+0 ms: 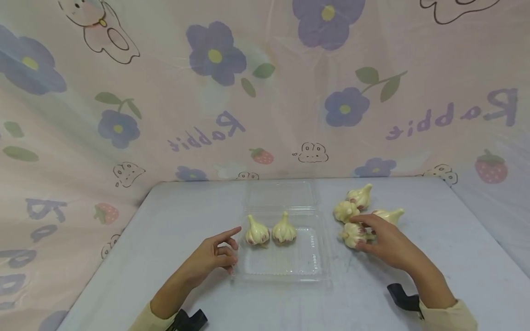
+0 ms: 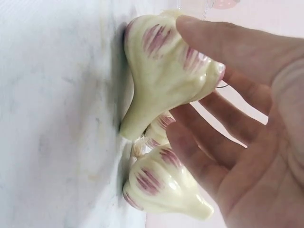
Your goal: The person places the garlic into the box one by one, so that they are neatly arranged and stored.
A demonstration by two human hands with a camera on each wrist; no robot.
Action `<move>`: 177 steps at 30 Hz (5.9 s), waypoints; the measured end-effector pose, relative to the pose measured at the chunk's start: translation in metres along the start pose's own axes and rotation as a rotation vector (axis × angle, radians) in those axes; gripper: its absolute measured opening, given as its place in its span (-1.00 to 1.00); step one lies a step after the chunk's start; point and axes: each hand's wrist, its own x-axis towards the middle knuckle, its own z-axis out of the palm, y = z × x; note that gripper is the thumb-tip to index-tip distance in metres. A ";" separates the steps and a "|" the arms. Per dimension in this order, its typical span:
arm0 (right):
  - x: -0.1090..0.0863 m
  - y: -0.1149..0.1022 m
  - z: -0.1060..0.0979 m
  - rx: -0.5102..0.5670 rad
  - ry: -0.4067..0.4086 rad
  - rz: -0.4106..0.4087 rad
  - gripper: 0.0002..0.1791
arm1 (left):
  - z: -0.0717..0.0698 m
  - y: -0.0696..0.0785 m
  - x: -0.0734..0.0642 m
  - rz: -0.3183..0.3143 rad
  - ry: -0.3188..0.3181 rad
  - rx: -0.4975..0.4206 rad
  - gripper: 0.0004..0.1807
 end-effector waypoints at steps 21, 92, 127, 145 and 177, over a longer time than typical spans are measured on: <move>0.002 -0.003 0.004 0.006 -0.020 0.008 -0.28 | -0.001 -0.001 -0.001 0.006 -0.002 -0.003 -0.13; 0.001 0.005 -0.008 -0.058 -0.010 0.118 -0.72 | 0.002 0.000 -0.002 0.011 0.013 0.061 -0.16; -0.001 0.013 -0.005 0.029 -0.099 0.075 -0.45 | 0.002 -0.002 -0.001 0.009 0.007 0.067 -0.17; -0.004 0.019 -0.001 -0.002 -0.119 -0.019 -0.17 | 0.002 -0.003 0.000 0.009 0.011 0.067 -0.17; 0.000 -0.004 -0.009 0.101 -0.051 0.154 -0.22 | 0.004 -0.002 0.000 0.006 0.011 0.077 -0.18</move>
